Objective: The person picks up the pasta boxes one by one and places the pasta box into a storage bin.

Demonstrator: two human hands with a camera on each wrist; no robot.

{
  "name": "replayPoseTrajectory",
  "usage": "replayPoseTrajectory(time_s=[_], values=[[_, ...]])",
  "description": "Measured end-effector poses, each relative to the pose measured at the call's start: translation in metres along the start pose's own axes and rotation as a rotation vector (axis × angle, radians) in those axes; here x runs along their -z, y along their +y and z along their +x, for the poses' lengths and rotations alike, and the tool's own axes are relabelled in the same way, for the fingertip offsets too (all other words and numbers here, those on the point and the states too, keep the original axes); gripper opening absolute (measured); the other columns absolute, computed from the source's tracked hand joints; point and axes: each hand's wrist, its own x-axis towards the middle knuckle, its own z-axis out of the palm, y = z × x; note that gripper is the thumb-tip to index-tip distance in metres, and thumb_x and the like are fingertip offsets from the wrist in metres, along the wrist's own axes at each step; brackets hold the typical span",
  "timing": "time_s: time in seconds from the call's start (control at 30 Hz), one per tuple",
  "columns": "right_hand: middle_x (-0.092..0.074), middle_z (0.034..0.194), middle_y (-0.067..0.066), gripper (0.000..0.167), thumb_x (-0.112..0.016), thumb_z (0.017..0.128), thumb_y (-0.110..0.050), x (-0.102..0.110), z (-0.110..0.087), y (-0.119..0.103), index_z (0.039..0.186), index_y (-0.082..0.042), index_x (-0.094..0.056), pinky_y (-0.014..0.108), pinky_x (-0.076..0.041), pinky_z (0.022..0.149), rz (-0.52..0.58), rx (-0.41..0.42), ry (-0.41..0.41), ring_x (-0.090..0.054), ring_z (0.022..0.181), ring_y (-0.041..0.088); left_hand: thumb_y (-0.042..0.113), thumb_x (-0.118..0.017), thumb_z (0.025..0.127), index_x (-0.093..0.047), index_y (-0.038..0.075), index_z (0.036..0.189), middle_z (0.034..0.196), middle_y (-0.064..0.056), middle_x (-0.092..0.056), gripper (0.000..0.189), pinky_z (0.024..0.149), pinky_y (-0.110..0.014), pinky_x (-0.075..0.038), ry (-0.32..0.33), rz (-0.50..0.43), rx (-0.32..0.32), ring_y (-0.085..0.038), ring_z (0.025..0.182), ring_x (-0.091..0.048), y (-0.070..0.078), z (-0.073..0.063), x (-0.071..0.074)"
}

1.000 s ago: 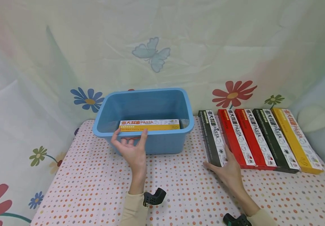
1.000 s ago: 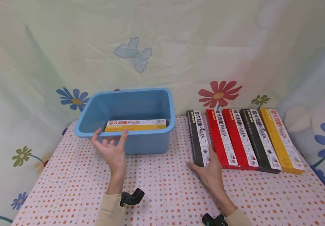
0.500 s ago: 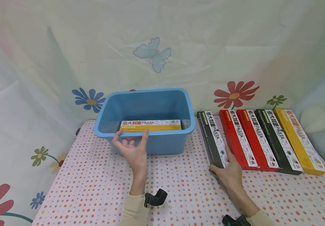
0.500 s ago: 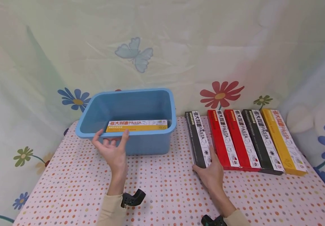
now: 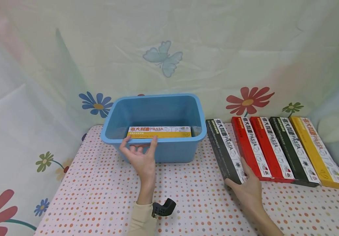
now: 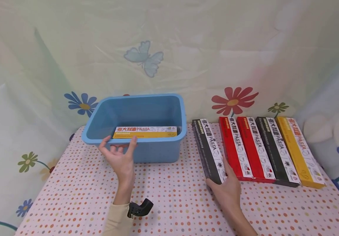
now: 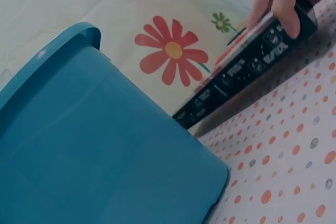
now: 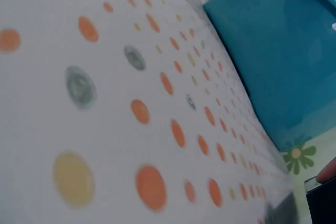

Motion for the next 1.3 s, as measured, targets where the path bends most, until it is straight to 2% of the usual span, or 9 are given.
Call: replayPoseTrajectory(time_s=[0.1, 0.2, 0.33, 0.53, 0.63, 0.73, 0.83, 1.1, 1.3], values=[[-0.034, 0.165, 0.025, 0.104, -0.081, 0.082, -0.003, 0.012, -0.004, -0.003, 0.167, -0.013, -0.023, 0.045, -0.042, 0.096, -0.034, 0.034, 0.003, -0.042, 0.137, 0.038, -0.001, -0.082, 0.087, -0.031, 0.008, 0.143, 0.118, -0.019, -0.055, 0.076, 0.08, -0.034, -0.062, -0.001, 0.001, -0.003, -0.026, 0.086, -0.062, 0.0, 0.0, -0.001], [-0.038, 0.161, 0.027, 0.106, -0.084, 0.079, -0.003, 0.027, -0.007, -0.004, 0.167, -0.013, -0.026, 0.03, -0.044, 0.086, -0.097, 0.11, 0.037, -0.046, 0.128, 0.038, -0.001, -0.083, 0.087, -0.031, 0.009, 0.142, 0.118, -0.018, -0.055, 0.076, 0.08, -0.034, -0.062, -0.003, 0.001, -0.001, -0.027, 0.086, -0.061, -0.001, 0.0, -0.001], [-0.04, 0.16, 0.028, 0.109, -0.086, 0.077, -0.002, 0.049, -0.008, -0.007, 0.167, -0.016, -0.027, 0.011, -0.035, 0.069, -0.128, 0.216, 0.079, -0.045, 0.116, 0.035, -0.002, -0.082, 0.087, -0.031, 0.009, 0.142, 0.125, -0.018, -0.055, 0.076, 0.082, -0.033, -0.063, -0.018, 0.0, 0.002, -0.03, 0.095, -0.064, -0.002, 0.0, -0.001], [-0.031, 0.165, 0.029, 0.105, -0.084, 0.083, -0.004, 0.08, 0.007, -0.03, 0.167, -0.023, -0.025, 0.0, -0.033, 0.069, -0.12, 0.347, 0.052, -0.041, 0.121, 0.044, -0.002, -0.081, 0.087, -0.03, 0.009, 0.143, 0.128, -0.019, -0.055, 0.076, 0.082, -0.032, -0.063, -0.03, -0.002, 0.002, -0.034, 0.101, -0.065, -0.003, 0.0, 0.0], [-0.033, 0.164, 0.027, 0.1, -0.082, 0.085, -0.002, 0.088, 0.021, -0.046, 0.166, -0.024, -0.028, -0.001, -0.036, 0.072, -0.078, 0.447, 0.006, -0.04, 0.121, 0.028, -0.002, -0.081, 0.087, -0.029, 0.008, 0.143, 0.127, -0.018, -0.055, 0.076, 0.082, -0.033, -0.064, -0.027, -0.002, 0.003, -0.031, 0.1, -0.066, -0.003, 0.001, 0.001], [-0.039, 0.159, 0.024, 0.099, -0.081, 0.084, 0.002, 0.085, 0.037, -0.065, 0.165, -0.025, -0.032, 0.0, -0.042, 0.075, -0.018, 0.545, -0.056, -0.037, 0.116, 0.011, -0.002, -0.082, 0.087, -0.03, 0.009, 0.142, 0.125, -0.018, -0.055, 0.076, 0.081, -0.035, -0.065, -0.018, -0.005, 0.002, -0.03, 0.096, -0.065, -0.003, 0.001, 0.002], [-0.043, 0.155, 0.023, 0.097, -0.081, 0.083, 0.005, 0.073, 0.052, -0.087, 0.164, -0.023, -0.036, 0.002, -0.045, 0.076, 0.032, 0.627, -0.12, -0.037, 0.116, 0.008, -0.003, -0.082, 0.086, -0.031, 0.009, 0.141, 0.124, -0.02, -0.055, 0.076, 0.081, -0.037, -0.066, -0.005, -0.01, 0.002, -0.029, 0.093, -0.065, -0.003, 0.002, 0.003], [-0.044, 0.159, 0.02, 0.092, -0.08, 0.082, 0.007, 0.041, 0.086, -0.148, 0.162, -0.014, -0.04, 0.009, -0.053, 0.078, 0.086, 0.781, -0.354, -0.042, 0.123, 0.022, -0.004, -0.082, 0.086, -0.031, 0.008, 0.141, 0.124, -0.021, -0.055, 0.077, 0.081, -0.035, -0.065, -0.005, -0.01, 0.001, -0.029, 0.093, -0.066, -0.004, 0.001, 0.003], [-0.044, 0.16, 0.017, 0.09, -0.081, 0.081, 0.003, 0.016, 0.104, -0.185, 0.161, -0.009, -0.041, 0.016, -0.055, 0.079, 0.026, 0.881, -0.553, -0.05, 0.125, 0.033, -0.003, -0.082, 0.086, -0.031, 0.009, 0.141, 0.119, -0.021, -0.054, 0.076, 0.079, -0.036, -0.065, 0.007, -0.006, 0.006, -0.026, 0.086, -0.061, -0.004, 0.001, 0.001]])
